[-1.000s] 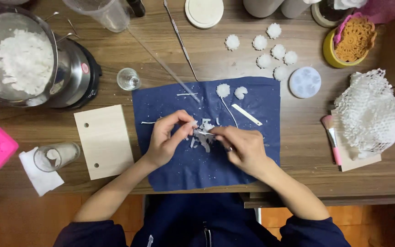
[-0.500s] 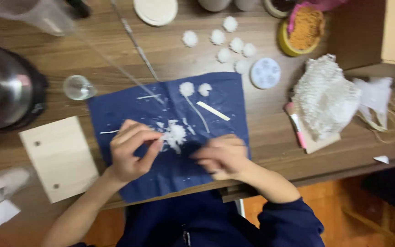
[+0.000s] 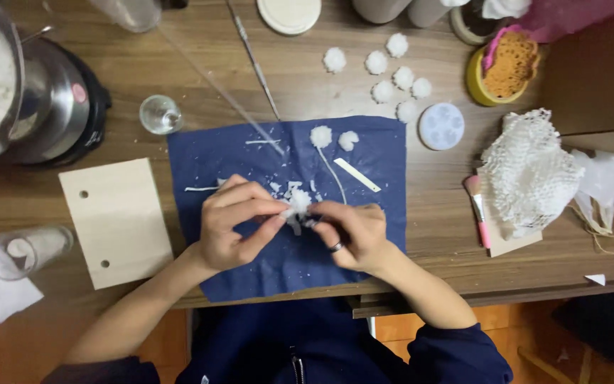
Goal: Cleaning and refining small wax flower shapes using a metal pick tool on a workbench
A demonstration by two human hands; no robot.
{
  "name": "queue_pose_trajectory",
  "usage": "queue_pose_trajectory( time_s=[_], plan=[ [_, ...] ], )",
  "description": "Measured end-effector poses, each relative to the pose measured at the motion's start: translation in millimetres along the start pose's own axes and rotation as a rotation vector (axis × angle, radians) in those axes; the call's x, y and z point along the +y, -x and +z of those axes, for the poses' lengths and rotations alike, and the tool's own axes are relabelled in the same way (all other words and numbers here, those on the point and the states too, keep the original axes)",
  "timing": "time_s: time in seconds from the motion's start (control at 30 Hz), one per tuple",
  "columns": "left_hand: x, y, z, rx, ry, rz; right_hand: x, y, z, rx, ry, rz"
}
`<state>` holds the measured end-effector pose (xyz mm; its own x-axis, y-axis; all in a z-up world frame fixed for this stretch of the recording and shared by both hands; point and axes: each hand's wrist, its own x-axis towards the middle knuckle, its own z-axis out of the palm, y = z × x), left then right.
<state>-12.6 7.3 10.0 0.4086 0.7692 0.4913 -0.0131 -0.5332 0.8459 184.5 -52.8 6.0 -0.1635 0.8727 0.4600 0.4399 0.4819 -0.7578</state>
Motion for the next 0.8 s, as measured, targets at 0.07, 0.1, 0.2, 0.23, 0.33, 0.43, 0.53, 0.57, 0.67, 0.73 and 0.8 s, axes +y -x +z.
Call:
queue_pose_trajectory(
  time_s=[0.07,0.1,0.2,0.23,0.33,0.43,0.53,0.57,0.67,0.73,0.8],
  plan=[
    [0,3,1,-0.008,0.009,-0.009,2,1,1,-0.02,-0.008,0.009],
    [-1,3,2,-0.021,0.023,-0.009,2,1,1,-0.034,-0.006,0.017],
    [-2,4,5,-0.011,0.035,0.004,-2,-5,1,-0.087,-0.043,0.024],
    [-2,4,4,-0.01,0.034,0.005,-5,-9,1,-0.087,-0.043,0.022],
    [-2,4,5,-0.028,0.044,0.013,-10,-11,1,-0.091,-0.136,0.063],
    [-2,5,6,-0.032,0.062,-0.001,-8,-6,3,-0.097,-0.237,0.118],
    [-3,6,6,-0.047,0.074,-0.005,-11,-11,0,-0.118,-0.294,0.147],
    [-4,6,6,-0.067,0.077,0.013,-12,-13,0,-0.126,-0.295,0.143],
    [-6,7,7,-0.091,0.048,0.067,-18,-21,-3,-0.151,-0.29,0.139],
    [-6,7,7,-0.094,0.016,0.102,-20,-22,-4,-0.167,-0.285,0.139],
    [-7,7,9,-0.075,-0.025,0.146,-18,-19,-4,-0.173,-0.339,0.175]
  ],
)
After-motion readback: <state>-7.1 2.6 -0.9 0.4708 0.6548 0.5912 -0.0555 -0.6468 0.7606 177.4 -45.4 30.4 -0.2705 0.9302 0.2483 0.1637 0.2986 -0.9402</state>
